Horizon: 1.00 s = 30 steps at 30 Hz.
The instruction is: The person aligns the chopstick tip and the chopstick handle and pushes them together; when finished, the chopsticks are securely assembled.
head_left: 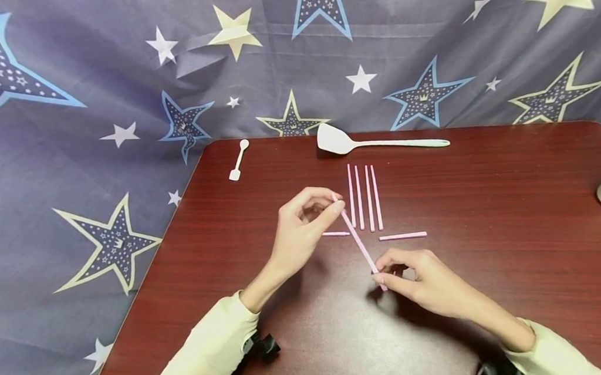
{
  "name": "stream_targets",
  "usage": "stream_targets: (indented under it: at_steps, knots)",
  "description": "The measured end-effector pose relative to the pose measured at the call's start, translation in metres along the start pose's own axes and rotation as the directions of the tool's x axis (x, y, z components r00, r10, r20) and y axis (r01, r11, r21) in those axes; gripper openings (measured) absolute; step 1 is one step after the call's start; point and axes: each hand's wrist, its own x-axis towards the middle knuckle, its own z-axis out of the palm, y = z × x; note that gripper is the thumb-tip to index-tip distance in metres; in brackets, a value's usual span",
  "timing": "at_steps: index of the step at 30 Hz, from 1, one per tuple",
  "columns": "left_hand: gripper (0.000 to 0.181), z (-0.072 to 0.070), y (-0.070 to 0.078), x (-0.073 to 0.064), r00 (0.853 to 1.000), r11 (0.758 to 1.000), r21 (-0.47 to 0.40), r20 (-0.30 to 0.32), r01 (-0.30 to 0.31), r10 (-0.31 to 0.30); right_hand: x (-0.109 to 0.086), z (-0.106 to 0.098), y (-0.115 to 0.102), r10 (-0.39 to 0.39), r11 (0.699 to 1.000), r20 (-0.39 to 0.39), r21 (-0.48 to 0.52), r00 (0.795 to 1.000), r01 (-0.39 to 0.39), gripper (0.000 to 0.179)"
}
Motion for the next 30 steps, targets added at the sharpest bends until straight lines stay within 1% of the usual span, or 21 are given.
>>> stream_targets:
  at_steps: [2, 5, 8, 11, 15, 19, 23, 25, 30]
  knots:
    - [0.011, 0.006, -0.001, 0.003, 1.0, 1.0, 0.005, 0.005, 0.008, -0.008, 0.001, 0.005, -0.001, 0.018, 0.998, 0.0, 0.065, 1.0, -0.018, 0.008]
    - [0.009, 0.013, -0.002, 0.007, 1.0, 0.999, 0.035, 0.006, -0.003, 0.003, 0.002, 0.011, -0.002, 0.024, 0.988, -0.003, 0.152, 1.0, -0.024, 0.008]
    - [0.01, 0.018, -0.003, 0.011, 1.0, 0.998, 0.056, 0.006, -0.016, 0.016, 0.003, 0.017, -0.003, 0.027, 0.976, -0.016, 0.217, 1.0, -0.023, 0.008]
    - [0.01, 0.022, -0.005, 0.015, 1.0, 0.999, 0.052, 0.011, -0.018, 0.018, 0.004, 0.02, -0.004, 0.035, 0.962, -0.027, 0.27, 0.999, -0.027, 0.008]
    - [0.01, 0.025, -0.008, 0.018, 1.0, 0.999, 0.04, 0.017, -0.018, 0.017, 0.004, 0.024, -0.005, 0.04, 0.951, -0.043, 0.308, 0.998, -0.025, 0.01]
    - [0.009, 0.027, -0.01, 0.018, 0.999, 0.999, 0.038, 0.02, -0.037, 0.036, 0.004, 0.028, -0.006, 0.047, 0.948, -0.068, 0.318, 0.997, -0.023, 0.01]
    - [0.002, 0.029, -0.011, 0.018, 0.999, 0.999, 0.01, 0.017, -0.047, 0.047, 0.004, 0.031, -0.008, 0.041, 0.94, -0.082, 0.34, 0.996, -0.01, 0.01]
    - [0.002, 0.03, -0.01, 0.019, 0.999, 0.999, -0.004, 0.018, -0.05, 0.05, 0.004, 0.031, -0.008, 0.034, 0.939, -0.092, 0.345, 0.995, 0.0, 0.01]
    - [0.003, 0.032, -0.01, 0.02, 0.998, 0.999, -0.015, 0.041, -0.052, 0.052, 0.004, 0.032, -0.009, 0.03, 0.935, -0.11, 0.354, 0.993, 0.011, 0.011]
